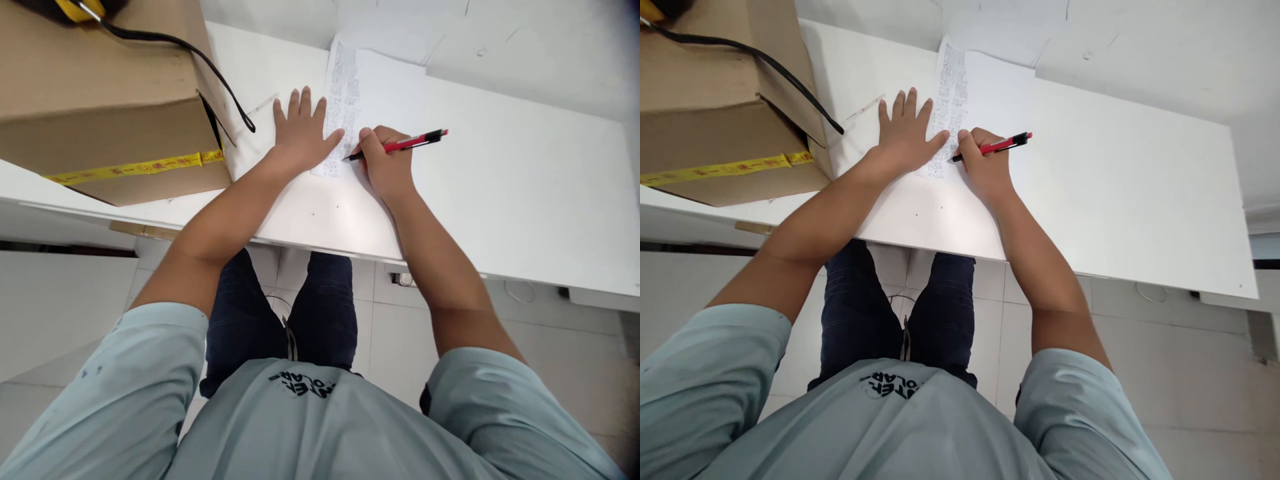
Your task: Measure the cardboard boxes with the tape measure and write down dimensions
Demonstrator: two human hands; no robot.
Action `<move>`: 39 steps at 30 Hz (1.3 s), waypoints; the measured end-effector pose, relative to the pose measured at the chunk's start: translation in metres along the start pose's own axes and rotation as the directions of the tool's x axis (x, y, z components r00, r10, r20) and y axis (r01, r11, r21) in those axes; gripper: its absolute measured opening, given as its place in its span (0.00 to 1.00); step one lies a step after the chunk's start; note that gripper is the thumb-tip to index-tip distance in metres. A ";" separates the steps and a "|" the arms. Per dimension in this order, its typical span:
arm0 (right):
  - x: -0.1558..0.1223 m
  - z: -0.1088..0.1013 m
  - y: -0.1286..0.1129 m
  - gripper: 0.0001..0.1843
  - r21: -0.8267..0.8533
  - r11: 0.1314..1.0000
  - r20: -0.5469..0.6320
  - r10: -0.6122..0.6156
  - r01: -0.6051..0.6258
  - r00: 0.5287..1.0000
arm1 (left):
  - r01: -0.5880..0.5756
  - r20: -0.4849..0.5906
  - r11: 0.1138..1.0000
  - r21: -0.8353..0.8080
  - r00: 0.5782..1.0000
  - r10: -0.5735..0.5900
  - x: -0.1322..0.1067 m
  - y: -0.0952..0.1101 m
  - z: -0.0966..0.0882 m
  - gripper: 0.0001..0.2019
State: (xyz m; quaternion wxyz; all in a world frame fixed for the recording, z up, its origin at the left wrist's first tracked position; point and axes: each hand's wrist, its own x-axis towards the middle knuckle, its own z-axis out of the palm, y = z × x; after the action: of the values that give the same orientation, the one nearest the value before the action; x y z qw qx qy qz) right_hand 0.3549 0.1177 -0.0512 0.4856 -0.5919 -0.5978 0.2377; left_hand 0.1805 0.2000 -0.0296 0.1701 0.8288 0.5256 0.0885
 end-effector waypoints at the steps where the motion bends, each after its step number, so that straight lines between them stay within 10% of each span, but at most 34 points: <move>1: 0.000 0.000 -0.001 0.22 -0.005 1.000 0.000 0.002 -0.002 1.000 | -0.001 -0.002 1.000 -0.015 1.000 0.001 0.000 0.000 0.000 0.41; 13: -0.001 0.001 -0.005 0.24 -0.024 1.000 -0.009 0.008 -0.008 1.000 | 0.012 0.057 0.999 -0.035 0.998 -0.010 0.003 0.000 0.002 0.58; 39: 0.004 0.002 0.000 0.30 -0.008 0.997 -0.090 0.069 -0.070 0.994 | 0.006 0.043 0.997 0.074 0.999 -0.009 -0.001 0.003 -0.003 0.43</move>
State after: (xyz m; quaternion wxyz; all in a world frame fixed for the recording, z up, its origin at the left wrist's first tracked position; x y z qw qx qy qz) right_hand 0.3538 0.1223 -0.0513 0.4998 -0.6252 -0.5558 0.2244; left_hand 0.1811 0.1987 -0.0255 0.1514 0.8342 0.5279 0.0503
